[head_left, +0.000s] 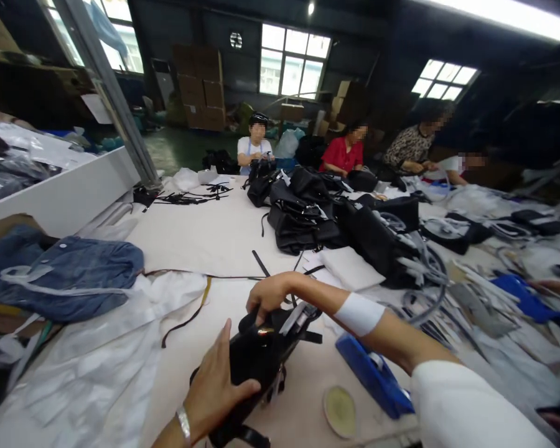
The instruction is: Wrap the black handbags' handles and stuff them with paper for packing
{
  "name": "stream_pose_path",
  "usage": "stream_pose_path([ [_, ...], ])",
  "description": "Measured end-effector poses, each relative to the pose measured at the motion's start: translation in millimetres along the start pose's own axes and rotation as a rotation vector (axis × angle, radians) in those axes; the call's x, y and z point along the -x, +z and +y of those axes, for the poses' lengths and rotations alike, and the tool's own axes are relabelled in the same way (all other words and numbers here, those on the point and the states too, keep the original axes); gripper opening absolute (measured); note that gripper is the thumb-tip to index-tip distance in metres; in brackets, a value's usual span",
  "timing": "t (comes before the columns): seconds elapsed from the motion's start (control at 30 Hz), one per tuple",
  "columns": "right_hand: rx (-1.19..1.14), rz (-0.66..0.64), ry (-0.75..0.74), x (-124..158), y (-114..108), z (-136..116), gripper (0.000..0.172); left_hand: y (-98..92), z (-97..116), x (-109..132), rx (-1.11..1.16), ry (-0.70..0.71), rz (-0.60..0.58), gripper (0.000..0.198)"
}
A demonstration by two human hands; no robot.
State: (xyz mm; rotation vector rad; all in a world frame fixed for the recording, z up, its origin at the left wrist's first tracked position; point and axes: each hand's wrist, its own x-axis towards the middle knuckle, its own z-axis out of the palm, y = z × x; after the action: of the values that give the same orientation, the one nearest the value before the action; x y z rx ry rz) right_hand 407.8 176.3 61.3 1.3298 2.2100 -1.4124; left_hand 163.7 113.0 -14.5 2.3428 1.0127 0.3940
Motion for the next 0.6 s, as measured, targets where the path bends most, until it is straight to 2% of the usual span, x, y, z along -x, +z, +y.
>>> stream_pose_path([
  [0.07,-0.129,0.115,0.029,-15,16,-3,0.020,13.7,-11,4,0.125,-0.107,-0.140,0.078],
  [0.17,-0.251,0.467,0.088,-19,25,0,0.031,20.0,-29,5,0.339,-0.164,-0.197,0.042],
  [0.27,-0.186,0.897,0.212,2,28,11,0.033,12.1,-45,3,0.607,-0.223,-0.186,0.031],
  [0.33,-0.157,1.108,0.285,23,37,21,0.035,3.4,-56,4,0.794,-0.296,-0.189,0.034],
  [0.37,-0.208,1.147,0.289,32,45,26,0.038,-0.7,-61,5,0.886,-0.328,-0.203,0.035],
  [0.4,-0.308,1.134,0.262,39,56,31,0.042,-4.2,-67,7,0.979,-0.352,-0.226,0.037],
  [0.47,-0.579,1.024,0.145,45,85,40,0.049,-7.0,-78,11,1.165,-0.377,-0.288,0.040],
  [0.53,-0.783,0.919,0.047,39,121,46,0.051,-2.1,-91,15,1.307,-0.408,-0.346,0.044],
  [0.6,-0.847,0.860,0.048,25,157,49,0.049,10.6,-109,19,1.363,-0.474,-0.399,0.046],
])
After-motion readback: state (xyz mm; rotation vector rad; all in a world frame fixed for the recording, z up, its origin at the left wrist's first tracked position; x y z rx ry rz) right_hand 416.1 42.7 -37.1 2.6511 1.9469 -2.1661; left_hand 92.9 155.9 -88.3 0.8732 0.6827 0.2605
